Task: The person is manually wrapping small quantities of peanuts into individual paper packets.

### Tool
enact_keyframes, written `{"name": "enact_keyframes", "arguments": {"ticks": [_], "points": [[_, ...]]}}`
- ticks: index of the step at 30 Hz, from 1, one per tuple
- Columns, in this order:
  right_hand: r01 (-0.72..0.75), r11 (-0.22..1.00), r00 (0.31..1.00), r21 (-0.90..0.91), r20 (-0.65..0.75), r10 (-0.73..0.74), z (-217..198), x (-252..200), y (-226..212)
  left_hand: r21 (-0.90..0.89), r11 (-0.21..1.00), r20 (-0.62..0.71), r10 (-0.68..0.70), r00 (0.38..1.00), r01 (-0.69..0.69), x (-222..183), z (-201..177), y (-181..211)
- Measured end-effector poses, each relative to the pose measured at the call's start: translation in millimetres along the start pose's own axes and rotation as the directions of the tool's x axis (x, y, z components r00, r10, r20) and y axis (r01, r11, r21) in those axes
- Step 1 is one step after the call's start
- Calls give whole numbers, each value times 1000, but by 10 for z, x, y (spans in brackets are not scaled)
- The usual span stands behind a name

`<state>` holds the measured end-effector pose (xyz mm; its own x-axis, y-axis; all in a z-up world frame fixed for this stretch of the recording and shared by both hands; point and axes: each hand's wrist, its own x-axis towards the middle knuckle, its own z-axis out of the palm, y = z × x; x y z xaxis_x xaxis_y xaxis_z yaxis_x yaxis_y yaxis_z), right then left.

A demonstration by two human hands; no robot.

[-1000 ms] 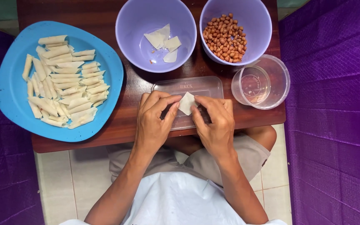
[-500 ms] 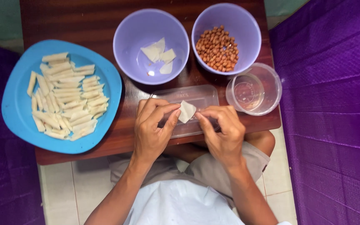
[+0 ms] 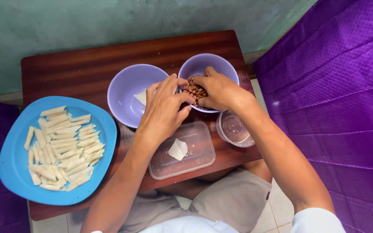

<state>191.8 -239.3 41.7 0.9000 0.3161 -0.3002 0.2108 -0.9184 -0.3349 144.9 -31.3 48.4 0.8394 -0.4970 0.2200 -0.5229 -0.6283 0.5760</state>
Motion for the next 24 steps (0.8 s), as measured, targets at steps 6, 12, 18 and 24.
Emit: {"name": "enact_keyframes", "arguments": {"ticks": [6, 12, 18, 24], "points": [[35, 983, 998, 178, -56, -26, -416, -265, -228, 13, 999, -32, 29, 999, -29, 1, 4, -43], [46, 946, 956, 321, -290, 52, -707, -493, -120, 6, 1000, -16, 30, 999, -30, -10, 43, -108], [-50, 984, 960, 170, -263, 94, -562, -429, -66, -1, 1000, -16, 24, 1000, -24, -19, 25, -95], [-37, 997, 968, 63, -245, 51, -337, -262, -10, 4, 999, -16, 33, 999, -33, -14, 31, -115]]}}
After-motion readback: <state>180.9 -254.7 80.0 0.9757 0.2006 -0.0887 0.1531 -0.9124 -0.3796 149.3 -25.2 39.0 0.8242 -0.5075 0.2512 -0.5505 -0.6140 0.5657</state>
